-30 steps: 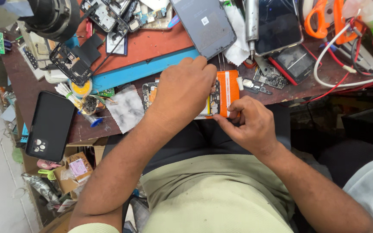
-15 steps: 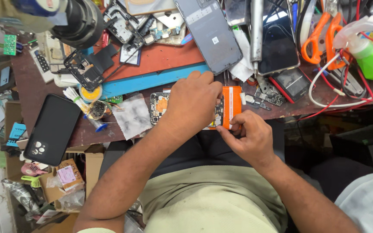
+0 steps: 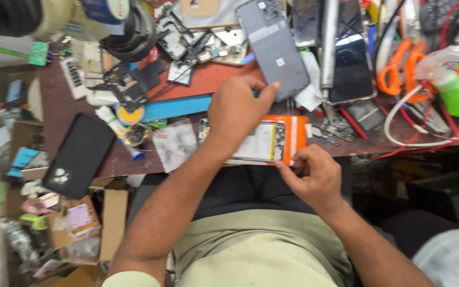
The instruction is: The person pries open the back cover of a smartphone, removes the battery from the phone body, and works on small internal components with a pry tool and tweezers. They then handle a small bottle and apply material to a component at the workbench.
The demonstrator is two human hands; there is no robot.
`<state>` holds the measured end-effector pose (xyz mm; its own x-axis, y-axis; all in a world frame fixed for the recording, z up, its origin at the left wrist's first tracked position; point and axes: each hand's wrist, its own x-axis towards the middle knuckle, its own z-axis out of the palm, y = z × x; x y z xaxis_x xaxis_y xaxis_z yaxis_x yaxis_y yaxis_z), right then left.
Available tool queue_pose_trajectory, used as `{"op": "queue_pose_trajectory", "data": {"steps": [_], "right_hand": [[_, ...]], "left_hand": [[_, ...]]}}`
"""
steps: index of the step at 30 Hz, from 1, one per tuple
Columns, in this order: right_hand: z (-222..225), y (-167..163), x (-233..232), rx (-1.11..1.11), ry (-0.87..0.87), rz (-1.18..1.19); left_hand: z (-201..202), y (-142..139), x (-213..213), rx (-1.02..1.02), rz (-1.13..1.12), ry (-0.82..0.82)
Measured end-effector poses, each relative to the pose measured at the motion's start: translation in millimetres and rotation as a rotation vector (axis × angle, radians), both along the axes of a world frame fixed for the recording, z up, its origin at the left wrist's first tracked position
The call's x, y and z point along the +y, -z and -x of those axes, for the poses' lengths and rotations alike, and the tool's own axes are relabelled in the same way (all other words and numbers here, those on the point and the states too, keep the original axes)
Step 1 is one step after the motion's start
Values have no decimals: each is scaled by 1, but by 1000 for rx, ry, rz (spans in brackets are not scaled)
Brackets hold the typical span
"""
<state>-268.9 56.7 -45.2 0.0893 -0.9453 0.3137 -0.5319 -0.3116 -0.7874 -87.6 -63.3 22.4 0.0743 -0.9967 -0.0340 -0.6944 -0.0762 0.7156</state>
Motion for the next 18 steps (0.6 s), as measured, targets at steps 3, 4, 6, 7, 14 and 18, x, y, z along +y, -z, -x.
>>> {"op": "queue_pose_trajectory", "data": {"steps": [3, 4, 6, 7, 14, 18], "right_hand": [[2, -1, 2, -23, -4, 4], [1, -2, 1, -45, -17, 11], [7, -11, 3, -49, -17, 6], [9, -18, 3, -47, -19, -3], [-8, -69, -26, 383, 85, 217], [-35, -71, -75, 626, 192, -22]], "left_hand": [[1, 6, -8, 295, -151, 25], [-4, 4, -8, 376, -147, 13], [-6, -1, -9, 538, -153, -21], [-12, -6, -9, 603, -157, -56], [-63, -38, -5, 121, 550, -187], [-56, -30, 28, -76, 673, 4]]}}
